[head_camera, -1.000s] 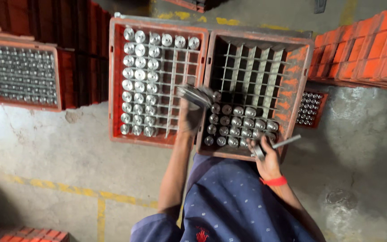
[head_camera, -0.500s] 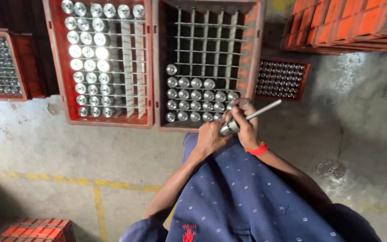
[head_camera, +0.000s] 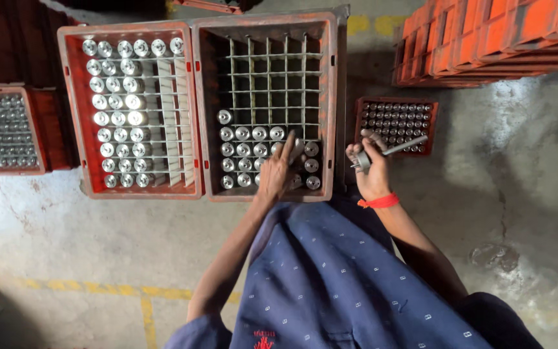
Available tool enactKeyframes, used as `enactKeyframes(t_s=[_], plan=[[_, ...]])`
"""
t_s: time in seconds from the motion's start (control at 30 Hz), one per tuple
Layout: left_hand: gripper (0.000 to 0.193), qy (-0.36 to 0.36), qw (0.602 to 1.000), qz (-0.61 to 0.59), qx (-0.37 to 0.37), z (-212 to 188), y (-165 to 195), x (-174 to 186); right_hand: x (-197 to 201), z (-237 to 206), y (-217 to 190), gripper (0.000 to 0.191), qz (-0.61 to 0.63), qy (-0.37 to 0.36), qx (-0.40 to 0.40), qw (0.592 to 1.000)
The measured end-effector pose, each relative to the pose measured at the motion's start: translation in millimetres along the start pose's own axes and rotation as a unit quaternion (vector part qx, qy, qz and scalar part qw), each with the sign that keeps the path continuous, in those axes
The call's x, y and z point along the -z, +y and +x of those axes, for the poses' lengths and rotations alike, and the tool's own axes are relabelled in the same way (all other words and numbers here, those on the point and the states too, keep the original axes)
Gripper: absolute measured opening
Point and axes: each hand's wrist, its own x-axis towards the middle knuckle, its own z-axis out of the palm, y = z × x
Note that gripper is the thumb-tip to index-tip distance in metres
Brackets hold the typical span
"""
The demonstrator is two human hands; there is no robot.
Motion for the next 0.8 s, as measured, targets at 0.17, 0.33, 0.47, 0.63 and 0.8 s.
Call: enactKeyframes(t_s=[0.17,0.33,0.47,0.63,0.8], plan=[[0.065,0.064,0.972,0.081,-0.211,39.0,-40.9,-8.6,7.4,-15.1,21.6,0.016,0.036,0.039,0.045,0.998],[0.05,0.098,0.967,-0.037,-0.231,31.4,-72.0,28.0,-20.5,-45.4,50.0,0.019,0.036,0.119,0.008,0.992],[0.04,0.186,0.976,0.003,-0.11,57.0,-129.7,114.9,-50.3,-69.0,52.3,0.023,0.266,0.08,-0.04,0.96],[0.053,0.347,0.921,0.162,-0.07,142.9,-183.3,195.6,-73.0,-88.8,75.7,0.035,0.293,0.024,-0.123,0.948],[0.058,0.286,0.951,0.119,-0.002,177.7,-179.8,198.3,-75.1,-103.7,104.0,0.029,0.013,0.053,-0.116,0.992]])
